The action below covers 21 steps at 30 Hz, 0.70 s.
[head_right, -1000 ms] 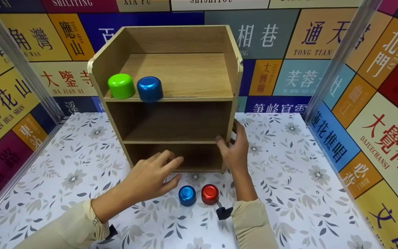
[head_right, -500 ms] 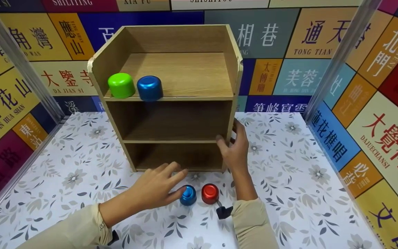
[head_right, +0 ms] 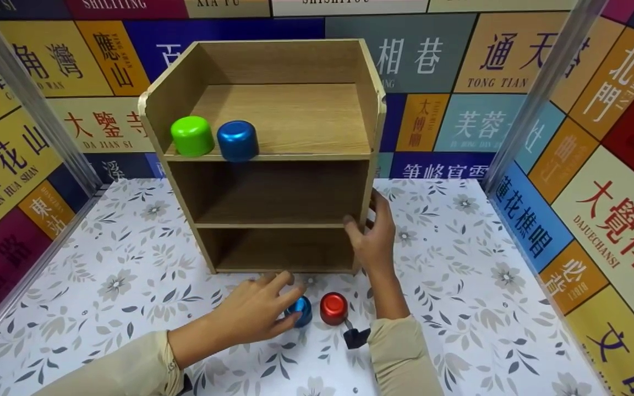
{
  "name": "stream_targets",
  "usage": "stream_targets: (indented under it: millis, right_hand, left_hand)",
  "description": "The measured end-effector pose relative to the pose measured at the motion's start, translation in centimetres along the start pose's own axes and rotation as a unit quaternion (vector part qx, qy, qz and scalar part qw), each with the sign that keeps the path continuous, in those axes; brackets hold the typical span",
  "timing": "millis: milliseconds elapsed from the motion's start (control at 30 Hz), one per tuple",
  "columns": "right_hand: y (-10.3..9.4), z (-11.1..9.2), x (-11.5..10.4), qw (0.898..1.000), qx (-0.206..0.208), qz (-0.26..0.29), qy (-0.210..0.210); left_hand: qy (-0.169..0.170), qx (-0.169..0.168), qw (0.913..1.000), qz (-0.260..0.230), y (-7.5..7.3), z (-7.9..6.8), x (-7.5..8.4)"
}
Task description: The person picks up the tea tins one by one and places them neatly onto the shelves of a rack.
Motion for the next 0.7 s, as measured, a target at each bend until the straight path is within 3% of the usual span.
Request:
stream_targets:
  millis: [467,700]
  right_hand:
    - [0.0,0.0,-0.2,1.0,0.0,-0.012,-0.004]
    - [-0.1,-0.1,0.0,1.0,0.002,-0.005,-0.002]
  left_hand:
    - [-0.022,-0.005,0.9997,0.005,2.3,-1.0,0.0]
    - [-0.037,-0.031,0.9988,-0.004,3.1,-1.2,-0.1]
Point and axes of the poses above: each hand's wrist, its own z-axis towards the middle knuckle, its own y-axis out of the palm, x = y × z, the point moved 4 cm from there along z, towards the middle knuckle, and after that the axes turned 15 degrees about -z, right-handed, at the moved point
